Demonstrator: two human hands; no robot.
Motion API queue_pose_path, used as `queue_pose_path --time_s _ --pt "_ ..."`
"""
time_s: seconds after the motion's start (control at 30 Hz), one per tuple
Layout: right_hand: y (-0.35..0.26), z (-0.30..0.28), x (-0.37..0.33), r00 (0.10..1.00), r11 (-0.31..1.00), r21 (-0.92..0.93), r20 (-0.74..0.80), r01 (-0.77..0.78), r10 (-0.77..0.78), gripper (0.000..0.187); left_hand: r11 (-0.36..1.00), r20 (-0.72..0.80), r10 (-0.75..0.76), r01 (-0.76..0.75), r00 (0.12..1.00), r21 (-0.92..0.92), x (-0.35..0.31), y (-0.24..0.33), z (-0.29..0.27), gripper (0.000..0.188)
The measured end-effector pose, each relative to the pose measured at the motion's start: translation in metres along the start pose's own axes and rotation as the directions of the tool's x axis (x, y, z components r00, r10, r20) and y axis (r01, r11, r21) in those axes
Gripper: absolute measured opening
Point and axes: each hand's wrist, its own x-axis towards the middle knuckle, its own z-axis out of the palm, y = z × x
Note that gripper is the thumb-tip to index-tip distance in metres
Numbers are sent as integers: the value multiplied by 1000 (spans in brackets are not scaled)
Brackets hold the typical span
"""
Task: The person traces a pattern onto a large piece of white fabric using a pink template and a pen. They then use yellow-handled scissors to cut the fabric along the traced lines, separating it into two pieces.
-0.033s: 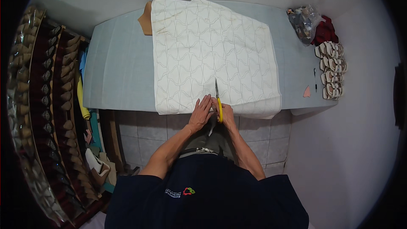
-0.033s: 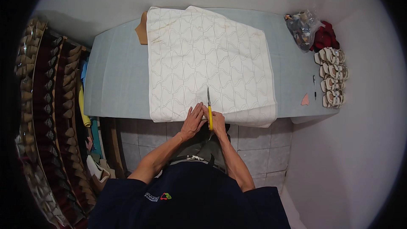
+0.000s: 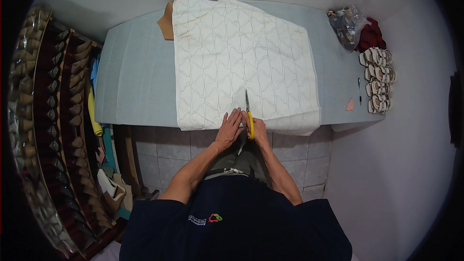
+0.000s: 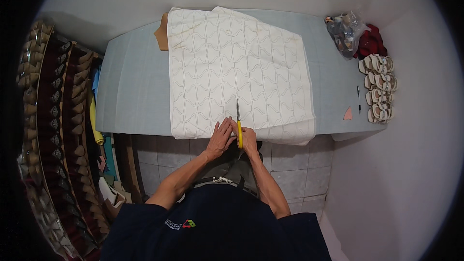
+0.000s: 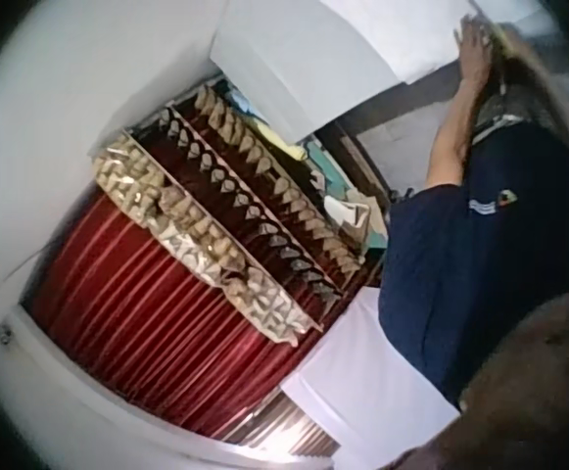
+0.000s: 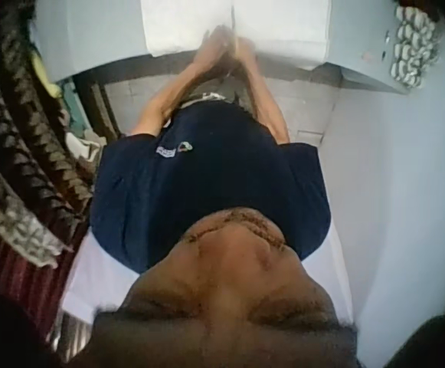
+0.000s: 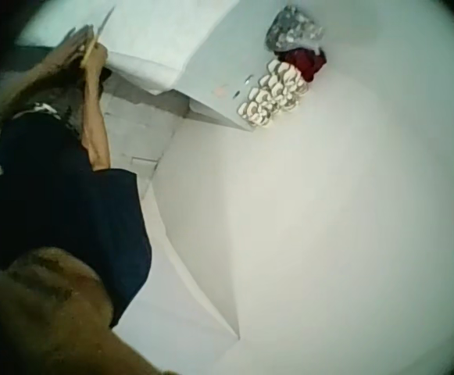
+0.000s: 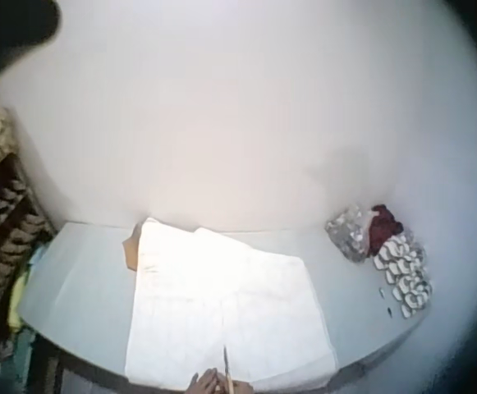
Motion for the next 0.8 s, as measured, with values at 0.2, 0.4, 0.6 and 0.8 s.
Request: queue_pose_path --time_s 0.2,0.4,0.6,0.8 --pt "-21 6 12 1000 997 72 20 10 -12 74 998 27 26 -28 999 54 2 -5 3 65" --pt "-22 13 10 997 998 40 -57 50 -48 76 997 24 34 -35 999 65 2 -8 3 61" --pt "-28 11 28 999 998 41 -33 42 -41 75 997 23 33 -35 999 75 2 -7 3 60" --pt "-22 11 9 997 996 56 -45 63 -60 72 997 -23 52 -51 998 57 -8 -6 5 54"
